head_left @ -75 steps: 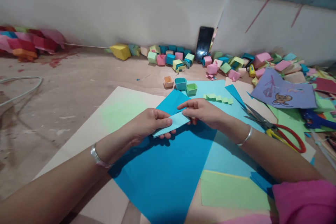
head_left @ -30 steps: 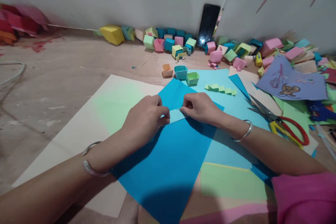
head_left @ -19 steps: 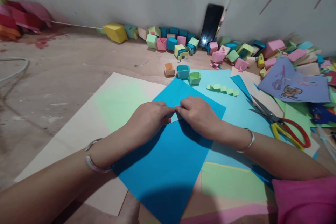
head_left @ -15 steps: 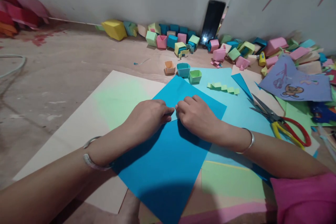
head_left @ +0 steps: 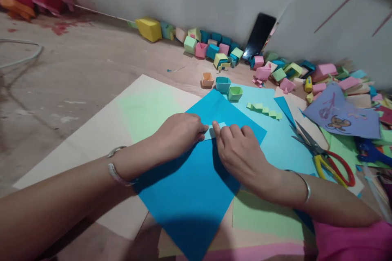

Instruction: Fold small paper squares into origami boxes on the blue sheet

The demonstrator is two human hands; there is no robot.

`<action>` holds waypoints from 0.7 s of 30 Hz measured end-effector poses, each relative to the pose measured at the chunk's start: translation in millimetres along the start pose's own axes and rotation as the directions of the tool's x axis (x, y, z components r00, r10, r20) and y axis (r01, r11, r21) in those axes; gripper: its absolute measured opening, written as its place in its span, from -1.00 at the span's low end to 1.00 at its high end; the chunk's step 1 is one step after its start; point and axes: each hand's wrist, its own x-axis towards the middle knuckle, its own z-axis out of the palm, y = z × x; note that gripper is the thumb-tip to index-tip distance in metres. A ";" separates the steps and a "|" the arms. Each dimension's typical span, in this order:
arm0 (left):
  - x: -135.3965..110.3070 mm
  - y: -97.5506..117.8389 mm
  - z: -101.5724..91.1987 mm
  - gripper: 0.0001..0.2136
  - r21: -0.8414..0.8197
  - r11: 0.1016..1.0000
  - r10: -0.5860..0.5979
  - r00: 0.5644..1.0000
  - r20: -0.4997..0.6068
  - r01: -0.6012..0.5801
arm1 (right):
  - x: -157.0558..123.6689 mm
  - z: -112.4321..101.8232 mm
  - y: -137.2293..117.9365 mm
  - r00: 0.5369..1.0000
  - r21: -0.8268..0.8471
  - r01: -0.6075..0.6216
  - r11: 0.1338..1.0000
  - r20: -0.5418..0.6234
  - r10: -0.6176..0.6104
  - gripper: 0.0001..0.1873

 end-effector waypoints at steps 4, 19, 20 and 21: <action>1.3 -3.6 1.6 -0.79 -0.029 1.000 0.000 1.000 -0.003 0.000 | -10.7 -4.0 -14.6 0.998 0.001 0.054 0.999 0.031 -0.054 -0.60; -1.8 -9.0 1.3 -0.80 -0.103 0.995 -0.010 1.000 -0.027 0.007 | -2.3 -10.9 -1.8 0.981 0.013 -0.097 0.995 0.172 0.093 -0.66; -1.4 -8.7 0.8 -0.79 -0.087 0.996 -0.007 1.000 -0.019 0.006 | 0.4 -8.8 -4.2 0.991 0.027 -0.047 0.999 0.124 0.044 -0.61; -1.0 -8.5 0.4 -0.79 -0.074 0.997 -0.007 1.000 -0.013 0.006 | 3.1 -5.7 -6.4 0.994 0.043 -0.001 0.999 0.110 -0.004 -0.57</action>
